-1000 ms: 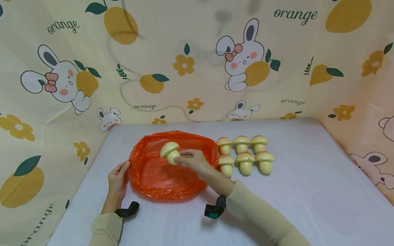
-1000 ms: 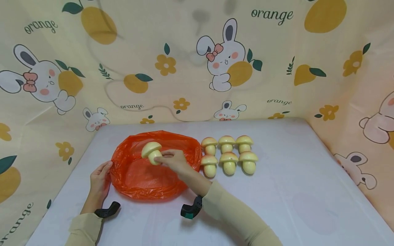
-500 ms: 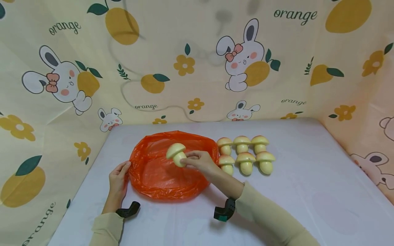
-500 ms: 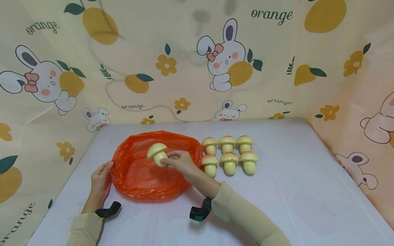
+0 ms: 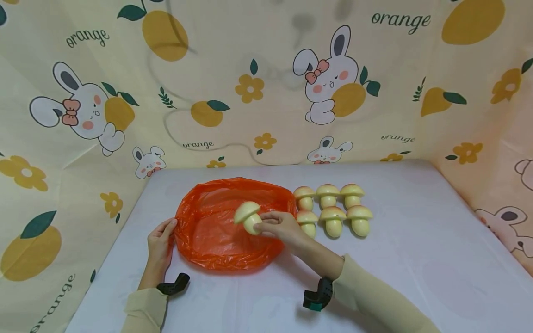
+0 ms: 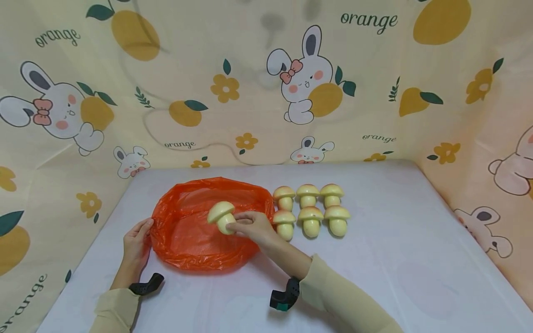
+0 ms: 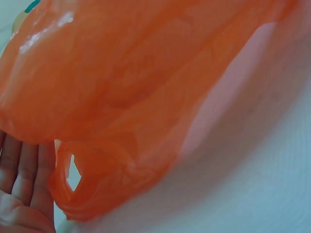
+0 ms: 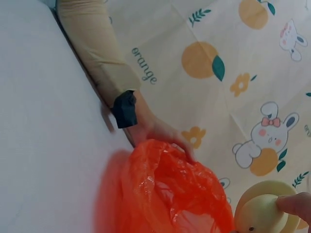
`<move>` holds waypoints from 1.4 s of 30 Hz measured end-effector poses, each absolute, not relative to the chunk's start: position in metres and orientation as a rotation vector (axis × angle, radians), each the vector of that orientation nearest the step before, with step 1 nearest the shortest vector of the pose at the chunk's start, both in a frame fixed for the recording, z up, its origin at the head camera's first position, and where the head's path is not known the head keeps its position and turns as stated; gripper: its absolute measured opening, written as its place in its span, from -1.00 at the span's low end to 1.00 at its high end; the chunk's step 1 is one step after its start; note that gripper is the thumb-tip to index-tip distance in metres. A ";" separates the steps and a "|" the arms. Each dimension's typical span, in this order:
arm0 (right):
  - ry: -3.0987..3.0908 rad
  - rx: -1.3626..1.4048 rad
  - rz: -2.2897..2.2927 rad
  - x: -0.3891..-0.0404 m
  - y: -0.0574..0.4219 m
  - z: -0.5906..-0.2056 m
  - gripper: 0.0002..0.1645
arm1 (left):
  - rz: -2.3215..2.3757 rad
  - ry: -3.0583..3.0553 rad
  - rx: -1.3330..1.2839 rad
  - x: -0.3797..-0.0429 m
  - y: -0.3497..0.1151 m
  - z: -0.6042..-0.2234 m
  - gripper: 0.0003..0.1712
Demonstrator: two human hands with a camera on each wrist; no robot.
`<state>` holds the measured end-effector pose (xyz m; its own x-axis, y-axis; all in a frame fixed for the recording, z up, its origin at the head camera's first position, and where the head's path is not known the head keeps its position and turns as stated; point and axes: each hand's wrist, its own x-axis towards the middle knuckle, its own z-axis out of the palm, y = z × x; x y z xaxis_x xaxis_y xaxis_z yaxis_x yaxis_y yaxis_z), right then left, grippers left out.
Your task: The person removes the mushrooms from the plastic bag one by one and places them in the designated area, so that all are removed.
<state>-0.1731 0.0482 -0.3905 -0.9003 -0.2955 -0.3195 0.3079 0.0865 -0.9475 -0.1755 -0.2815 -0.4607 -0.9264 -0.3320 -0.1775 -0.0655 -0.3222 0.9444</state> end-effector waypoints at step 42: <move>1.964 -0.173 -1.793 -0.137 0.118 -0.403 -0.47 | -2.387 -1.665 0.483 -0.176 -0.282 -0.463 -0.83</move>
<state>-0.1371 0.1175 -0.4033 -0.8807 -0.3988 -0.2556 0.2183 0.1372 -0.9662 -0.1757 -0.2817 -0.4631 -0.9285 -0.3375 -0.1551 -0.0291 -0.3503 0.9362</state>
